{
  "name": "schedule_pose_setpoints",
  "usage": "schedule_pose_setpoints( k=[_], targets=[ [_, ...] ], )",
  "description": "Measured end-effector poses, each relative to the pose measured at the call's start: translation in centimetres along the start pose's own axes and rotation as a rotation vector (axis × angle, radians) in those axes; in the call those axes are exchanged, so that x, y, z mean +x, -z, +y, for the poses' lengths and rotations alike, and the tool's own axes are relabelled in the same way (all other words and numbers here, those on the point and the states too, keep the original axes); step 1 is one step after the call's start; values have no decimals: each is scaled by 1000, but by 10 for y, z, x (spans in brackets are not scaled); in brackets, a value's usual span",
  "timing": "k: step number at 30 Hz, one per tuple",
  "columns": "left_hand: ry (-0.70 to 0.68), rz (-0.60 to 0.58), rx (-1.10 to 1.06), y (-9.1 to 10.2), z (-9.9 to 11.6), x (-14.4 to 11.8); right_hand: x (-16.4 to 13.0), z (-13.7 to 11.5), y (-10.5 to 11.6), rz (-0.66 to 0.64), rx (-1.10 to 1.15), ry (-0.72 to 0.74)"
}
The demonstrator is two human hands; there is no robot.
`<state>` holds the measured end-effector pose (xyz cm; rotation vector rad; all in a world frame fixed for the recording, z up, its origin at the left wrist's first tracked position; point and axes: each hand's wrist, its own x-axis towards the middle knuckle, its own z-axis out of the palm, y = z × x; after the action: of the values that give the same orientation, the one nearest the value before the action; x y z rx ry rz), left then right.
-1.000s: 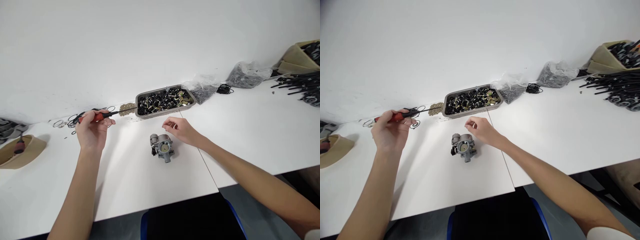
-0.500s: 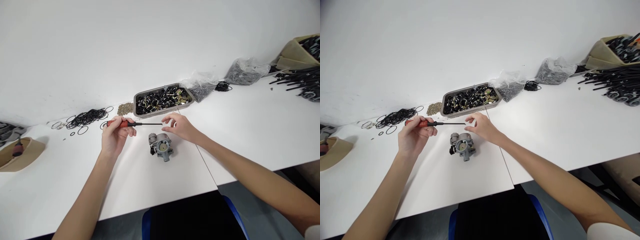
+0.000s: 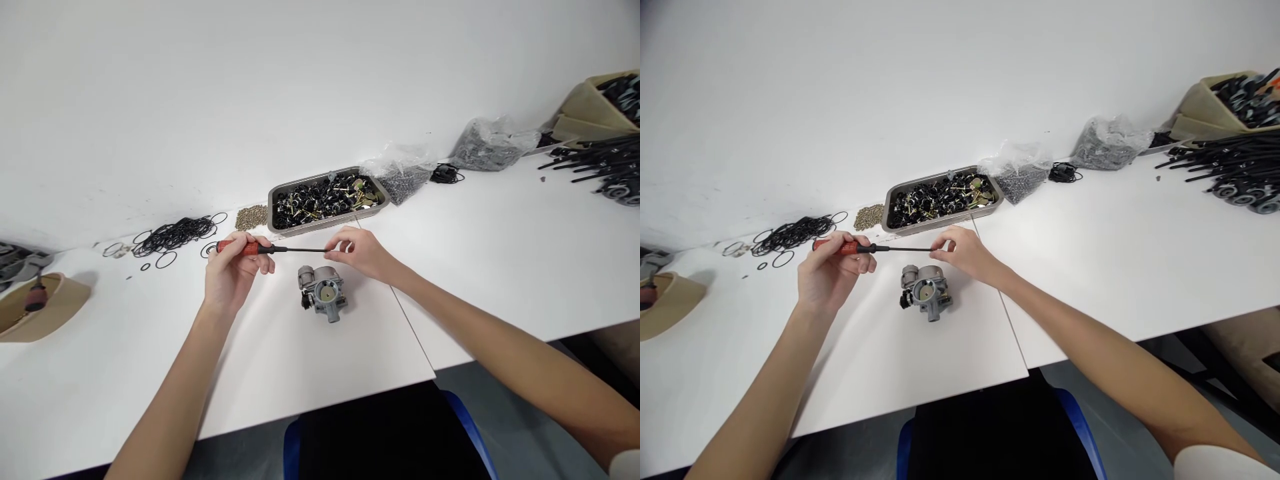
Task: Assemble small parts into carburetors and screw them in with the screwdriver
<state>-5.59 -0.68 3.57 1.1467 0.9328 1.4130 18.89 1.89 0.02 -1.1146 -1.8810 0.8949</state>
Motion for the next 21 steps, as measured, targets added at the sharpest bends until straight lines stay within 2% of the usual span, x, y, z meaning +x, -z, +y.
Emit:
schedule_pose_setpoints(
  k=[21],
  targets=[
    [-58, -120, 24, -5, 5, -7, 0, 4, -2, -13, -80, 73]
  ],
)
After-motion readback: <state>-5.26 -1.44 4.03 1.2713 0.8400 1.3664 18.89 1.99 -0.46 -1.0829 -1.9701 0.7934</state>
